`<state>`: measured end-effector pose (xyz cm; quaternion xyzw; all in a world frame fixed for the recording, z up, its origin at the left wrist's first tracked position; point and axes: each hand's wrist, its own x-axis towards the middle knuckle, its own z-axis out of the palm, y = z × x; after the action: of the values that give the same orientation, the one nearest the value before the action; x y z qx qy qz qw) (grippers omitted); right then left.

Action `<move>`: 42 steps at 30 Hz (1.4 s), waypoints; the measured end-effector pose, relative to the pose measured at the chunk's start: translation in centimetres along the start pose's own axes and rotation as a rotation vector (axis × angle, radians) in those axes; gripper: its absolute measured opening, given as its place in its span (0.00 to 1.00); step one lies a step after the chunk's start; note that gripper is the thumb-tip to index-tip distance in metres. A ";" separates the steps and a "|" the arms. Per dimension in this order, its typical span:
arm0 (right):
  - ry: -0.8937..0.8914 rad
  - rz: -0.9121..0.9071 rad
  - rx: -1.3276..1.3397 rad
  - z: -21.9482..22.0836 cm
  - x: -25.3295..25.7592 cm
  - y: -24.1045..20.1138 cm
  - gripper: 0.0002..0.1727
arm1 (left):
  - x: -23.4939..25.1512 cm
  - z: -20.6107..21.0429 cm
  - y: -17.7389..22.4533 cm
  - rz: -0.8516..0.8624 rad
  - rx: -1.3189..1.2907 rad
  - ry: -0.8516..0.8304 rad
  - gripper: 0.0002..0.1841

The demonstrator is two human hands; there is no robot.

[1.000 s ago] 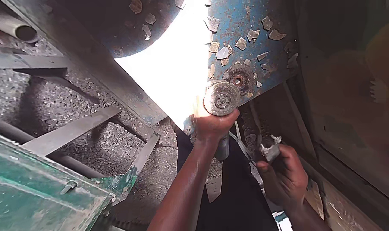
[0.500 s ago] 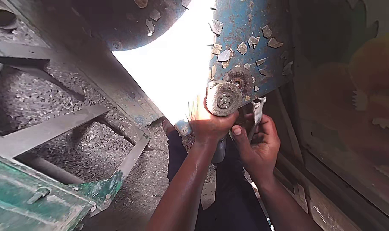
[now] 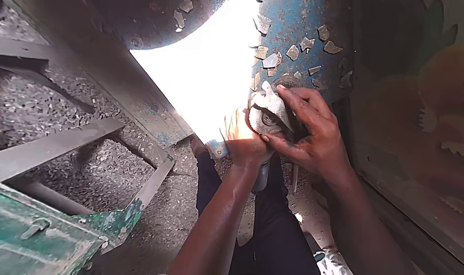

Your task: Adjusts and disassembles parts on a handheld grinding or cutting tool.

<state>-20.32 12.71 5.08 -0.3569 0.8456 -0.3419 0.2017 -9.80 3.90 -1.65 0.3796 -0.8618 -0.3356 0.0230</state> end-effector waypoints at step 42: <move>0.338 0.097 0.042 3.6 -6.1 -0.5 0.16 | 0.0 0.7 0.3 -0.037 -0.099 0.107 0.40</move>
<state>-13.90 15.39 3.55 -0.2488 0.8763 -0.4047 0.0804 -10.14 4.43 -1.98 0.4110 -0.8346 -0.3575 0.0815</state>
